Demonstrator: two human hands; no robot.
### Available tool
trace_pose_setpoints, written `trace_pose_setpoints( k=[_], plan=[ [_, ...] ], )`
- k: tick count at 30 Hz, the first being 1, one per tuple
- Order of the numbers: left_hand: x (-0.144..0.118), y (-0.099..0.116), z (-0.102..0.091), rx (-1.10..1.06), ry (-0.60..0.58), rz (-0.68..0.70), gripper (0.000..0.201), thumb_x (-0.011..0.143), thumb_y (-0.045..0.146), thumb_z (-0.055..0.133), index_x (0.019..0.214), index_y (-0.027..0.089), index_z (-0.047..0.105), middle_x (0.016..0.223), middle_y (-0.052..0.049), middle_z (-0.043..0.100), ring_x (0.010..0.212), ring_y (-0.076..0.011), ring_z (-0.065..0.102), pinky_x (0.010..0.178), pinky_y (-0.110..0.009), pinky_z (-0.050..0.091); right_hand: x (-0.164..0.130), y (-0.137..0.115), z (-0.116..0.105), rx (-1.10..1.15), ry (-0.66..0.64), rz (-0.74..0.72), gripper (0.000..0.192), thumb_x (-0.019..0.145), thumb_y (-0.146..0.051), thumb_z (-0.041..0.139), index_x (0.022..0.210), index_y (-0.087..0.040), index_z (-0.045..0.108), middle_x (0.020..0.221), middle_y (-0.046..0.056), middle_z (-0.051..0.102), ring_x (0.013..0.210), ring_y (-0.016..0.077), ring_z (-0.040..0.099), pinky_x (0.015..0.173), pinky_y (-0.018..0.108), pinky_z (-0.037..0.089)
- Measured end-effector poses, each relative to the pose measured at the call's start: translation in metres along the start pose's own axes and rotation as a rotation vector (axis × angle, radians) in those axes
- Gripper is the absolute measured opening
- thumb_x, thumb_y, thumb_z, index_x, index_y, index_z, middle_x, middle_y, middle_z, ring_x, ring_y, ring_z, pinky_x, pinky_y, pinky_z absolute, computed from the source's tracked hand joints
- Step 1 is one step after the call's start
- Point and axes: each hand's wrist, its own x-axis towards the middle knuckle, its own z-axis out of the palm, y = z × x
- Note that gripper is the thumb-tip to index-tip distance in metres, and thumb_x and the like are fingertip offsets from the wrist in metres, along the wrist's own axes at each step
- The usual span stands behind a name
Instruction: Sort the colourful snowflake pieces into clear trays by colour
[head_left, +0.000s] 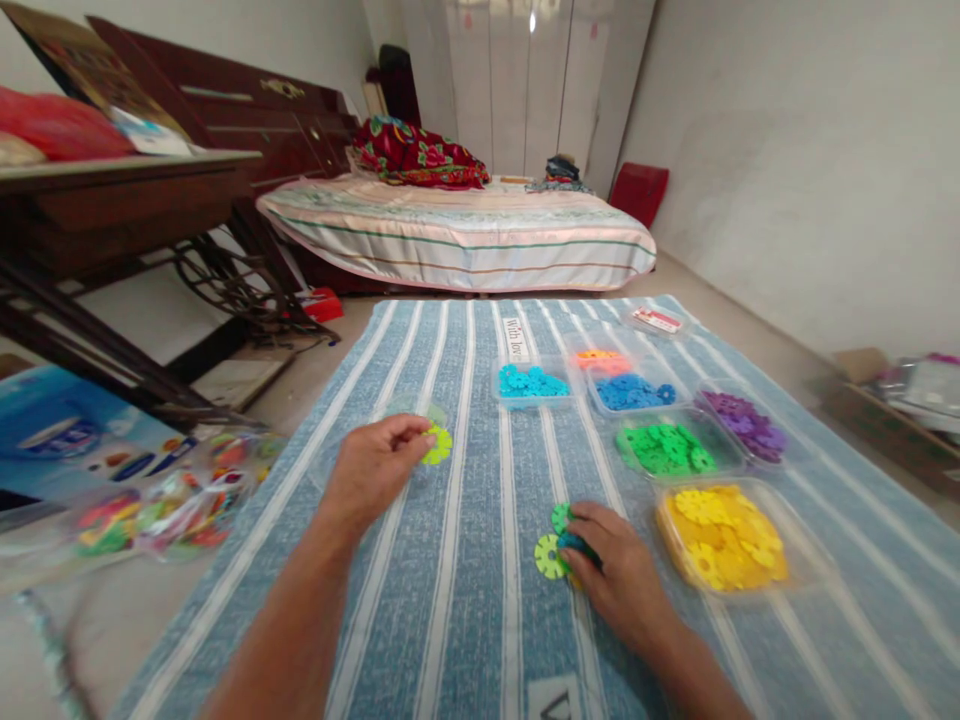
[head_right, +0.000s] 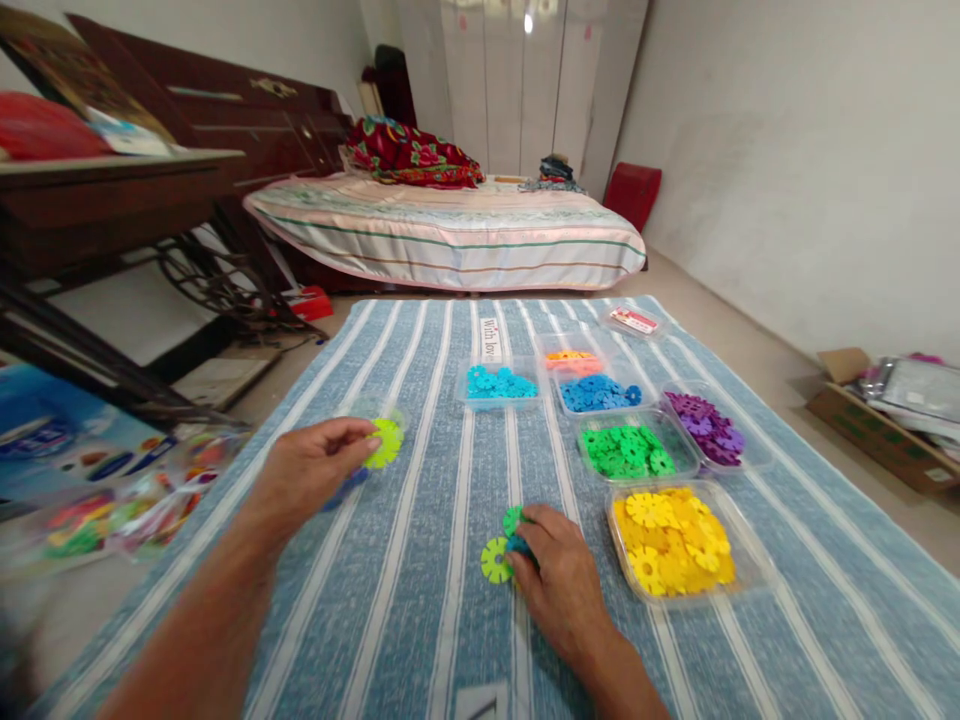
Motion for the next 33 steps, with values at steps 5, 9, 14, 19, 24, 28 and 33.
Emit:
trace_pose_setpoints(
  k=[5, 9, 14, 19, 24, 28, 33],
  plan=[
    [0.032, -0.019, -0.016, 0.298, 0.021, -0.095, 0.03, 0.072, 0.036, 0.052, 0.088, 0.017, 0.068, 0.066, -0.001, 0.066, 0.062, -0.0166, 0.06, 0.057, -0.025, 0.045, 0.003, -0.001, -0.004, 0.116, -0.013, 0.096, 0.016, 0.079, -0.02, 0.057, 0.092, -0.019, 0.067, 0.109, 0.01, 0.065, 0.103, 0.0223, 0.06, 0.093, 0.041, 0.047],
    [0.048, -0.022, -0.01, 0.445, -0.089, -0.104, 0.024, 0.072, 0.029, 0.051, 0.083, 0.018, 0.069, 0.065, -0.001, 0.067, 0.068, -0.0182, 0.063, 0.063, -0.025, 0.046, 0.005, -0.003, -0.008, 0.206, -0.019, 0.139, 0.015, 0.08, -0.018, 0.055, 0.088, -0.02, 0.066, 0.107, 0.009, 0.066, 0.102, 0.021, 0.06, 0.091, 0.039, 0.048],
    [0.055, -0.021, -0.003, 0.629, -0.136, -0.056, 0.029, 0.075, 0.026, 0.047, 0.093, 0.018, 0.069, 0.089, -0.008, 0.071, 0.09, -0.0239, 0.064, 0.08, -0.03, 0.045, 0.009, -0.002, -0.01, 0.297, -0.028, 0.181, 0.014, 0.082, -0.019, 0.052, 0.084, -0.019, 0.066, 0.104, 0.008, 0.065, 0.099, 0.0194, 0.061, 0.088, 0.035, 0.048],
    [0.026, -0.004, 0.003, 0.613, -0.032, 0.065, 0.032, 0.082, 0.032, 0.041, 0.098, 0.018, 0.064, 0.101, -0.008, 0.068, 0.092, -0.0236, 0.062, 0.083, -0.032, 0.043, 0.009, -0.002, -0.012, 0.333, -0.016, 0.205, 0.014, 0.082, -0.021, 0.052, 0.081, -0.02, 0.066, 0.101, 0.007, 0.066, 0.098, 0.0191, 0.061, 0.086, 0.033, 0.049],
    [-0.023, 0.022, 0.032, 0.448, -0.432, 0.286, 0.025, 0.083, 0.032, 0.041, 0.077, 0.019, 0.062, 0.081, -0.004, 0.065, 0.077, -0.0174, 0.059, 0.07, -0.027, 0.041, 0.022, -0.016, -0.021, 0.246, -0.062, 0.181, 0.016, 0.082, -0.018, 0.05, 0.074, -0.02, 0.063, 0.084, 0.003, 0.066, 0.082, 0.0159, 0.062, 0.075, 0.027, 0.049],
    [-0.051, 0.03, 0.062, 0.471, -0.672, 0.314, 0.017, 0.079, 0.028, 0.047, 0.07, 0.019, 0.058, 0.072, -0.002, 0.061, 0.068, -0.017, 0.056, 0.061, -0.027, 0.036, 0.077, -0.029, -0.031, 0.14, -0.008, 0.066, 0.015, 0.081, -0.017, 0.05, 0.076, -0.02, 0.064, 0.076, 0.001, 0.066, 0.074, 0.0152, 0.061, 0.07, 0.027, 0.047],
    [-0.067, 0.033, 0.084, 0.494, -0.697, 0.349, 0.015, 0.077, 0.031, 0.051, 0.077, 0.019, 0.059, 0.08, -0.004, 0.062, 0.077, -0.021, 0.059, 0.065, -0.029, 0.038, 0.15, -0.032, -0.036, 0.099, 0.367, -0.05, 0.021, 0.083, -0.024, 0.051, 0.098, -0.018, 0.064, 0.099, 0.008, 0.068, 0.092, 0.019, 0.062, 0.078, 0.032, 0.05]
  ],
)
